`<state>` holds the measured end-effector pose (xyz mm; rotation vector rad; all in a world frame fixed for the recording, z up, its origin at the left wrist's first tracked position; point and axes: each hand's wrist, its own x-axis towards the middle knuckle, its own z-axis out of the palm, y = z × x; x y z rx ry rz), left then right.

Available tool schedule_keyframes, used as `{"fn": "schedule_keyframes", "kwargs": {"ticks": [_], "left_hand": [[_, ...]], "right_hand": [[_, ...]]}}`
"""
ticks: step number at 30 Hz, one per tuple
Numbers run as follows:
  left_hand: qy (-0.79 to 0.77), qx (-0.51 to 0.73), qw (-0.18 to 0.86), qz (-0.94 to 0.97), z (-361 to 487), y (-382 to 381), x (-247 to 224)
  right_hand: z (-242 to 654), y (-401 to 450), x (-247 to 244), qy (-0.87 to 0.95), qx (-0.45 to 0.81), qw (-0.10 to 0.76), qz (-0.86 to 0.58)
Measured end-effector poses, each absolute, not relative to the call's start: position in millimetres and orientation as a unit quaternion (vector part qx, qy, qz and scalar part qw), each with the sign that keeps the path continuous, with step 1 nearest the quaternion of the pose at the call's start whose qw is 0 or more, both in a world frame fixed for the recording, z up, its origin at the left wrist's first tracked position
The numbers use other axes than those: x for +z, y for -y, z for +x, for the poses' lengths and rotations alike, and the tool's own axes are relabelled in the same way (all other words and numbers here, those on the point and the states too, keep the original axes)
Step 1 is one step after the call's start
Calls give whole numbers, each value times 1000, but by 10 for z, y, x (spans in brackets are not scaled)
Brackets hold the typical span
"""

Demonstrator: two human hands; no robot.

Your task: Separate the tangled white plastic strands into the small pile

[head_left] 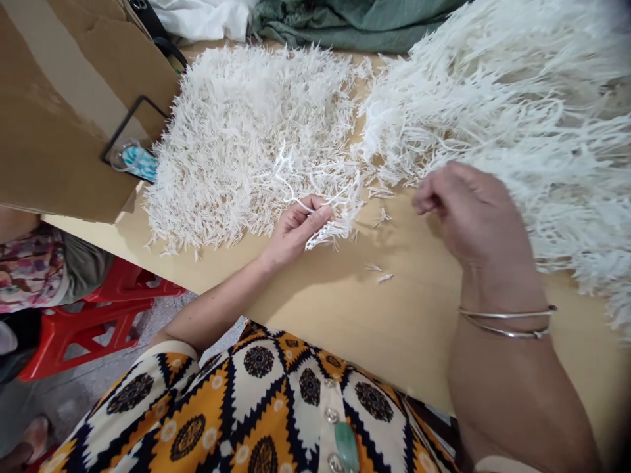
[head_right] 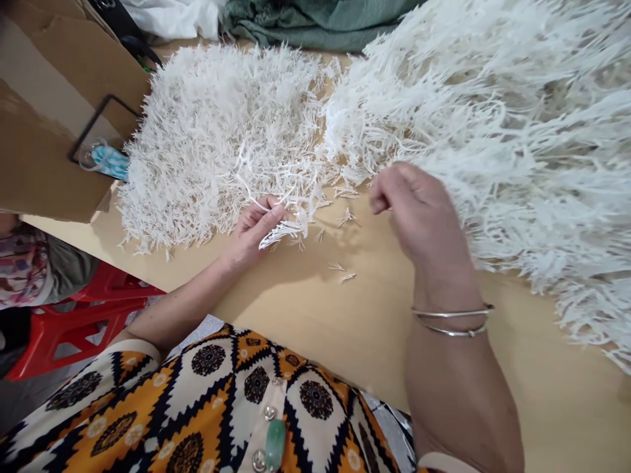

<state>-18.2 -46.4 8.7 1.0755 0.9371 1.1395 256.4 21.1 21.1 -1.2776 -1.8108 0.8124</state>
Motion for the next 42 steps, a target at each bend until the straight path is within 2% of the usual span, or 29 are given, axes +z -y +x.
{"fn": "schedule_keyframes", "kwargs": {"ticks": [4,15,21,26,28,36,40,42], "left_hand": [[-428,502,583,474,-147,432,-1],[-441,501,573,475,-160,463,37],[-422,519,584,461,-138,472,76],[-408,516,575,486,-131,487,75],[-402,519,575,489,-141,491,74],[-405,468,580,530,-139,466,79],[-354,460,602,548,-142,508,86],[-333,457,612,553,-143,532,87]], "right_hand": [[2244,-55,344,725,412,301,-462],[2095,65,458,733,443,282,-433],[2239,79,467,745,189,369,-522],[1997,210,511,809,248,347,-405],[1882,244,474,817,242,328,-408],[1796,185,297,782,118,282,-544],[2002,-10,209,735,55,254,-626],[2156,-84,204,683,54,268,-677]]}}
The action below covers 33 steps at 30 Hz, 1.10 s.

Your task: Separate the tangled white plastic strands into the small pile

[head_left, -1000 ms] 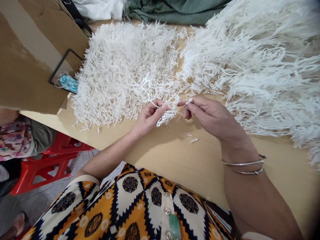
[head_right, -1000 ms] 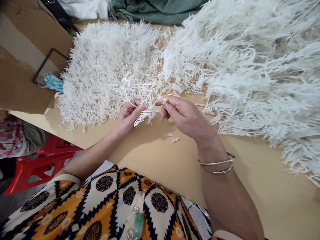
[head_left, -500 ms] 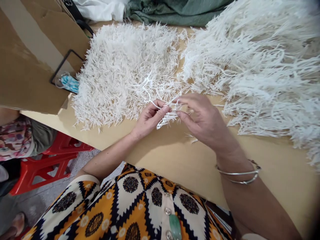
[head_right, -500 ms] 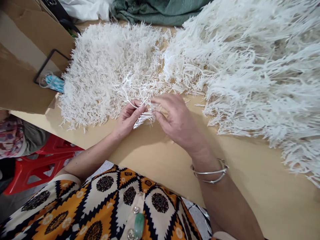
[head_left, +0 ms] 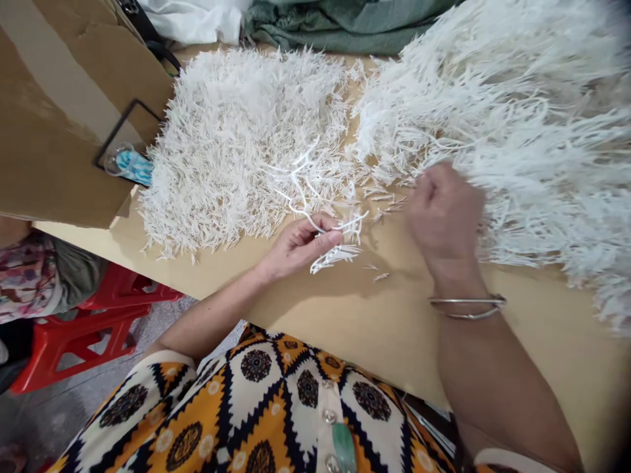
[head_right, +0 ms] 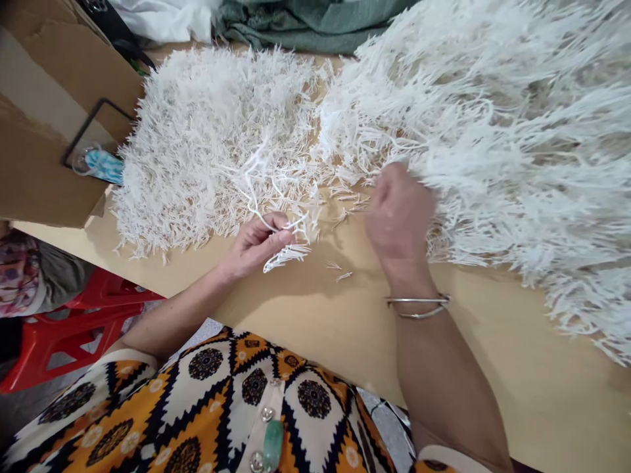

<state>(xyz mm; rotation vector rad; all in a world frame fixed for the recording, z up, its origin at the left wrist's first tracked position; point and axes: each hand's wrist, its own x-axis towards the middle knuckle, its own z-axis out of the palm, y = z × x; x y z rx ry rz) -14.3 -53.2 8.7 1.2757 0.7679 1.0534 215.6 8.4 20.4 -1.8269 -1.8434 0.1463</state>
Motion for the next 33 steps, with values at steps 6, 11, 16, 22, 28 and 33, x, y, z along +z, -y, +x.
{"fn": "schedule_keyframes", "kwargs": {"ticks": [6,11,16,22,28,33], "left_hand": [[-380,479,611,503,-103,463,27],[-413,511,571,493,-120,438,-34],[-427,540,486,539,-118,439,-37],[-414,541,513,523,-99,463,35],[-390,496,629,454,-106,497,100],[-383,456,677,432,-119,441,47]], "right_hand": [[2291,-46,264,687,108,313,-647],[2193,73,388,716,110,355,-591],[1949,258,484,695,296,385,-530],[1771,289,322,626,515,340,-477],[1809,238,306,594,485,414,-491],[1797,274,348,644,389,416,-510]]}}
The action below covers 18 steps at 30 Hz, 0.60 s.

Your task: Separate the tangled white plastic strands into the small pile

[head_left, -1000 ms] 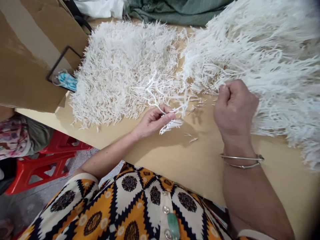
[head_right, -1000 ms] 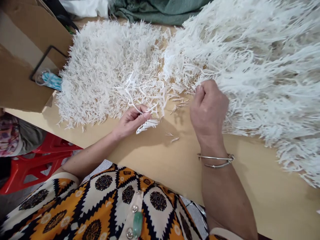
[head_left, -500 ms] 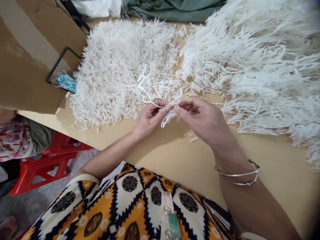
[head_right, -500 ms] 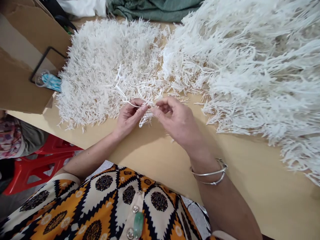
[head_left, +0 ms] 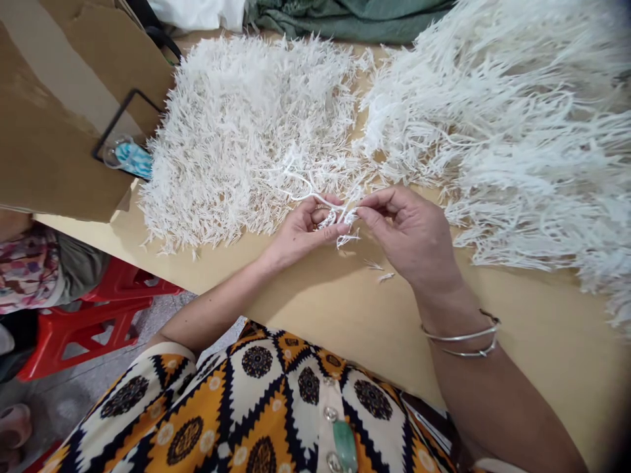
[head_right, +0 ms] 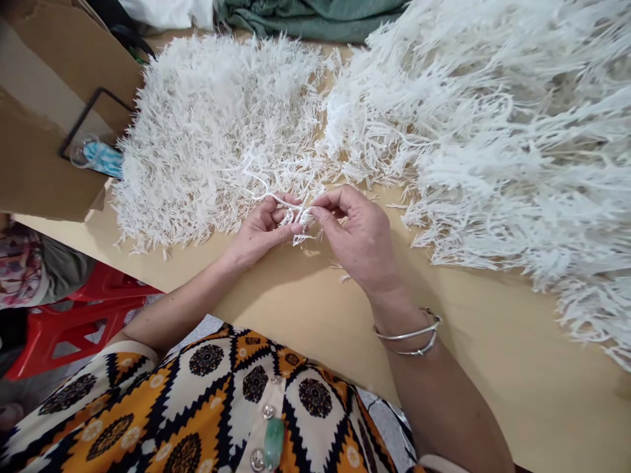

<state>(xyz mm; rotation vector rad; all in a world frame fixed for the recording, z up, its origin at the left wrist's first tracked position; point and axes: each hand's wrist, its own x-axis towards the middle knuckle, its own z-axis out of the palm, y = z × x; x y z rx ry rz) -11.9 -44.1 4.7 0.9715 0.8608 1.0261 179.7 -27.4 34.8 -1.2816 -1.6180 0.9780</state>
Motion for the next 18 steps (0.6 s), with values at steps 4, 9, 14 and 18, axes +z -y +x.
{"fn": "schedule_keyframes", "kwargs": {"ticks": [4,9,14,18], "left_hand": [[-378,440,680,449,-135,428,23],[-348,390,702,483,-103,504,48],[-363,472,646,478,-103,447,8],[-387,487,633,460,-123,434,13]], "right_hand": [[1803,249,257,719,223,400,-522],[2017,104,164,673,118,398,-613],[2105,154,412,682,103,432,-580],[2020,232,551,761,232,385,-469]]}}
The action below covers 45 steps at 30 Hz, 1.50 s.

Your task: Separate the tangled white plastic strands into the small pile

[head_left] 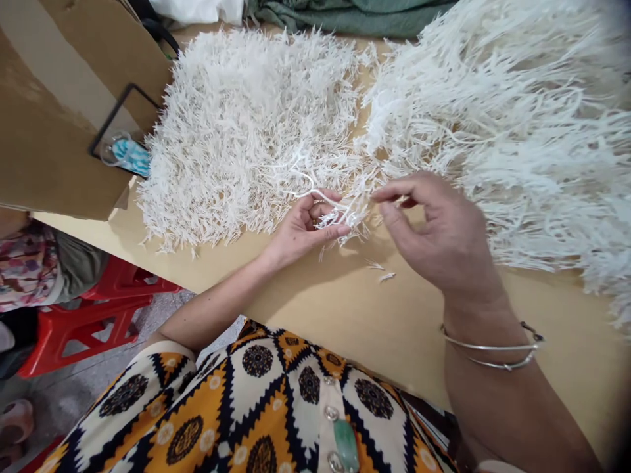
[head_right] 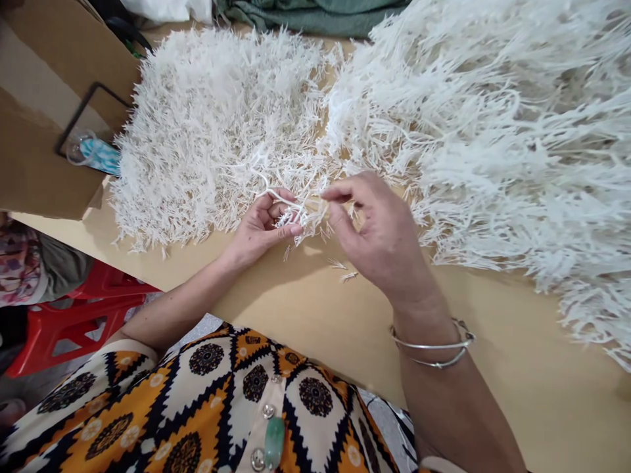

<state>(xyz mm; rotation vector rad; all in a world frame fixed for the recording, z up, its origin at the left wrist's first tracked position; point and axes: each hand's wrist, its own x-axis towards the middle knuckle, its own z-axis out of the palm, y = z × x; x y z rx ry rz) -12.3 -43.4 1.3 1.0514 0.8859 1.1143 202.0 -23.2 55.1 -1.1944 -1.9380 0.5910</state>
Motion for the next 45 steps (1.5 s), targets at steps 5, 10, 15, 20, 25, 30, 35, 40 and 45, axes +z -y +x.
{"fn": "schedule_keyframes", "kwargs": {"ticks": [5,10,15,20,25,30,35,40,45], "left_hand": [[-401,483,626,463,-122,444,40],[-371,459,650,478,-119,447,19],[-340,437,644,527,-111,496,36],[-369,492,596,516,-121,443,32],[-383,498,589,508,-127,416,11],[-384,485,609,497,-137,420,7],[-369,467,604,531,-134,475,51],[-359,482,591,539,-128,477,57],[-414,501,558,516,-152,409,-8]], "right_hand": [[1941,261,535,788,307,314,-432],[1876,250,376,793,211,296,-490],[2026,121,225,746,113,306,-581],[2141,129,380,767,142,309,-544],[2056,253,522,821,248,284,-430],[1974,290,468,846,242,241,-409],[2007,180,342,814,134,230,-516],[2179,77,284,791,132,238,-549],[2137,196,460,793,156,232,-541]]}}
